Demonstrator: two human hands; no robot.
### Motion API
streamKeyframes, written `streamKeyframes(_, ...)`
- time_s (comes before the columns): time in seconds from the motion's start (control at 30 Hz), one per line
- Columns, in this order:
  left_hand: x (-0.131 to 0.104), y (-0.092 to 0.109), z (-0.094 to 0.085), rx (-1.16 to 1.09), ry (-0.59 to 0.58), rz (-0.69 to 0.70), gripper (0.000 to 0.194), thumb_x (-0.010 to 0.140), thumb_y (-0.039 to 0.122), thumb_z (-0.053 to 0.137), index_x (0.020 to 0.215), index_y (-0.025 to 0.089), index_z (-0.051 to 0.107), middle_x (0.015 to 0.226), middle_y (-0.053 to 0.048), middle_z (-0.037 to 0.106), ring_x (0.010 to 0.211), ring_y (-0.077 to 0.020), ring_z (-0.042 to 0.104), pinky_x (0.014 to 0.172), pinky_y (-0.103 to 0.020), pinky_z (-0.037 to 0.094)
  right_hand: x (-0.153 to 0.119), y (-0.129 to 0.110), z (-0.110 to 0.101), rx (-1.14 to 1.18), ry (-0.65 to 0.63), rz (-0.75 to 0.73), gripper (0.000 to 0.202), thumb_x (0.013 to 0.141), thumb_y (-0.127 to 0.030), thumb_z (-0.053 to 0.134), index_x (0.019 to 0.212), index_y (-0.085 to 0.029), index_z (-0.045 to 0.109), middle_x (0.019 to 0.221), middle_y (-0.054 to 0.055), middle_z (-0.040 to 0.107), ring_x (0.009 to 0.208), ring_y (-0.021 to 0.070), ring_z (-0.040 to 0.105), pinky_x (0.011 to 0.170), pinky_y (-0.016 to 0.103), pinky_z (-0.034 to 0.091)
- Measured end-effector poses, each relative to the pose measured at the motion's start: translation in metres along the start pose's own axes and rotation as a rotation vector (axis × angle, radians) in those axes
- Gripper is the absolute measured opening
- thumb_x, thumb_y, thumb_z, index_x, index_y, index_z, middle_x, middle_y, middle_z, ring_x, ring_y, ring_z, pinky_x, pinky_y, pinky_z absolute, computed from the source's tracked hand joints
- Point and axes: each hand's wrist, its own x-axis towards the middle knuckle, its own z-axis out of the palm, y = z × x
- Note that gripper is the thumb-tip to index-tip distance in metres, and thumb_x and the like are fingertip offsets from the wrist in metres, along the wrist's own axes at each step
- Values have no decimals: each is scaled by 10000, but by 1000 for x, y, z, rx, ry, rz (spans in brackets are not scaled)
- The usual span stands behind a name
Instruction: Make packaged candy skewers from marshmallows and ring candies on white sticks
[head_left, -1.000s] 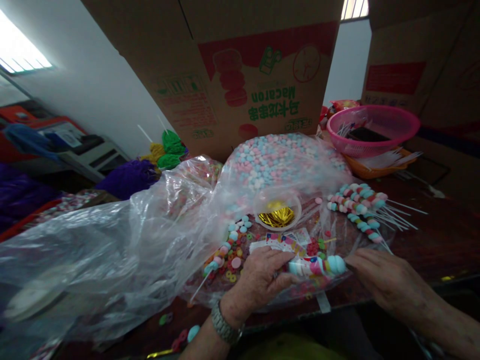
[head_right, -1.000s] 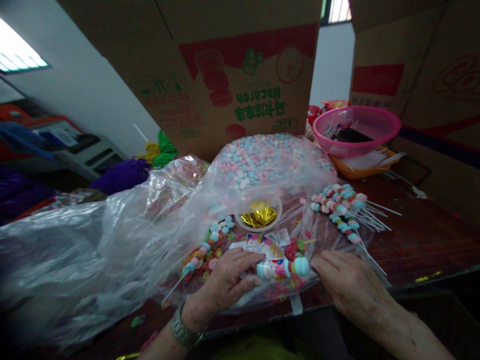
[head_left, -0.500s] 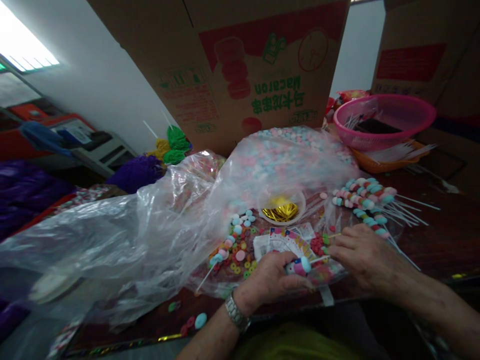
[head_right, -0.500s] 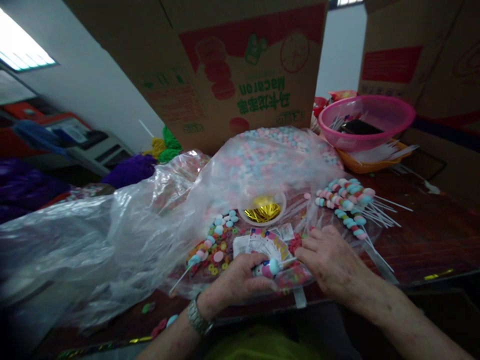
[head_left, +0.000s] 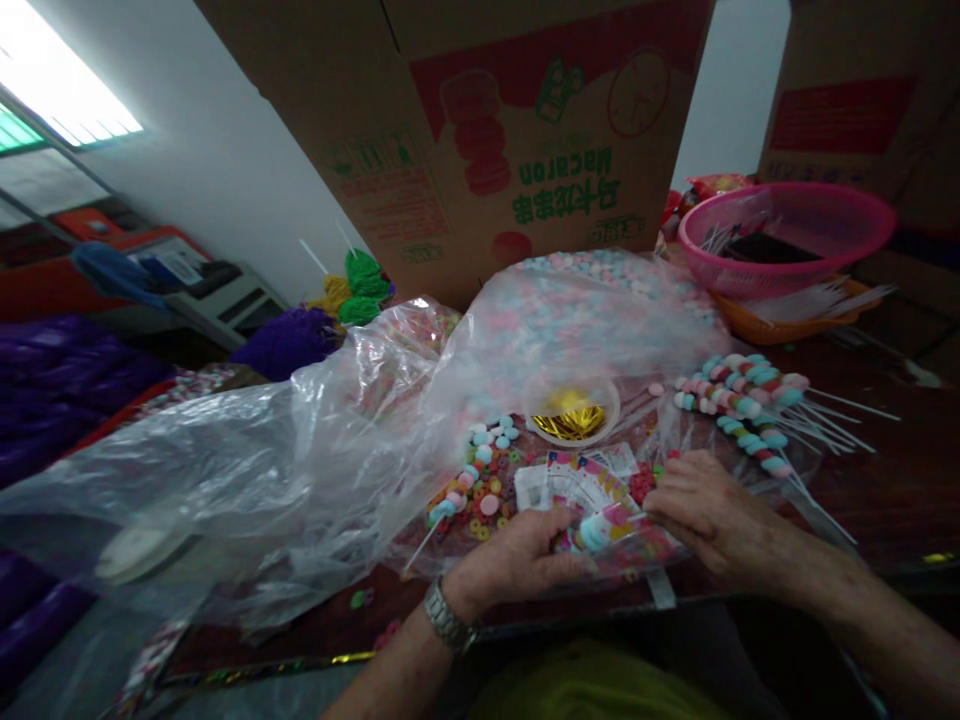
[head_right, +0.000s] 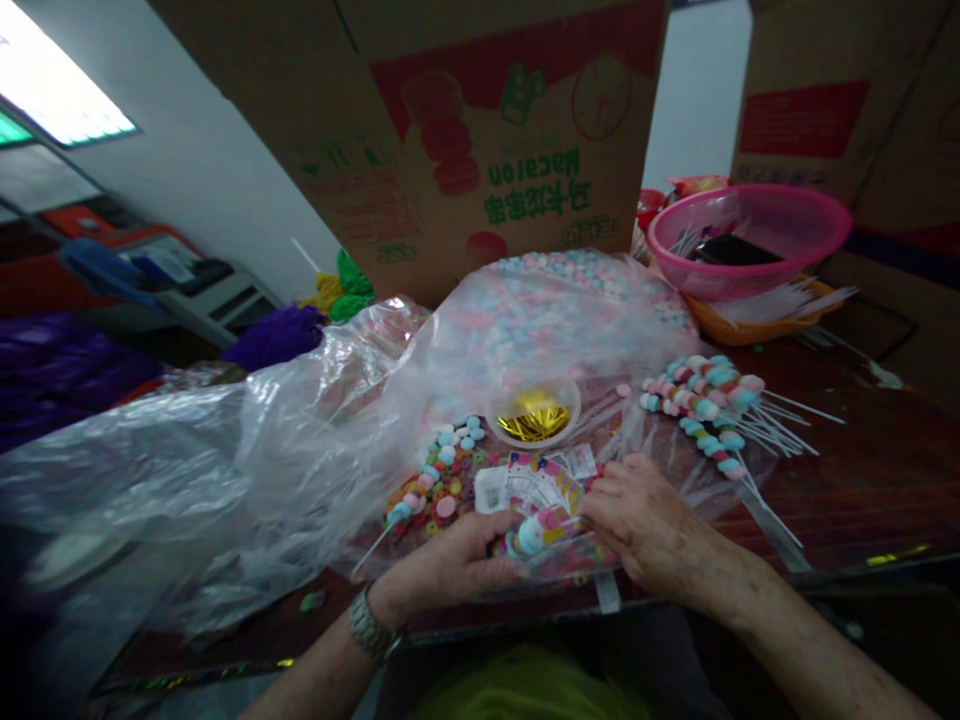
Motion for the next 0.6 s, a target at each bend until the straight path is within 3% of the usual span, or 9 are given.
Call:
streamKeyframes(0.13,2,-3,22,-281,-84,-173,320,854,435,461,1024,174,532,635,45,515,477,-79,449,455,-172,364,11,-6,3,-42,-57,-39,179,827,-138,448,689,-180,554,670,20,571,674,170,450,652,324,245)
streamKeyframes(0.2,5,-4,30,-327,-102,-241,334,867,452,419,1025,172,510,596,58,476,429,-70,414,416,-171,334,17,-5,8,-61,-92,-50,166,807,-135,466,676,-183,557,666,25,575,672,176,459,650,330,260)
streamKeyframes(0.27,8,-5,34,-313,-47,-249,338,878,458,385,984,166,519,625,44,492,459,-76,427,439,-180,345,20,-2,14,-46,-60,-25,155,815,-158,466,711,-189,578,723,40,598,720,190,489,685,346,295)
streamKeyframes(0.37,11,-7,35,-221,131,-209,339,899,427,338,912,155,541,678,13,524,563,-104,461,526,-205,378,21,2,30,160,172,246,201,833,-281,480,975,-180,579,927,85,610,852,218,528,738,353,371)
streamKeyframes(0.43,12,-7,36,-97,204,-162,308,898,388,348,894,155,551,741,-17,559,652,-134,491,605,-230,398,19,-3,49,474,187,482,319,841,-385,460,1046,-152,535,875,77,609,755,195,557,635,305,424)
streamKeyframes(0.53,11,-7,38,87,223,-138,237,874,326,396,896,155,558,830,-64,594,748,-179,518,704,-276,404,18,-19,80,829,6,637,329,884,-429,347,811,-163,527,595,-4,547,493,134,505,448,238,378)
streamKeyframes(0.6,10,-6,37,59,202,-125,217,857,303,427,949,156,557,904,-78,603,818,-198,528,760,-292,402,19,-29,91,774,33,605,320,894,-385,344,680,-183,472,548,-18,513,492,122,498,463,228,362)
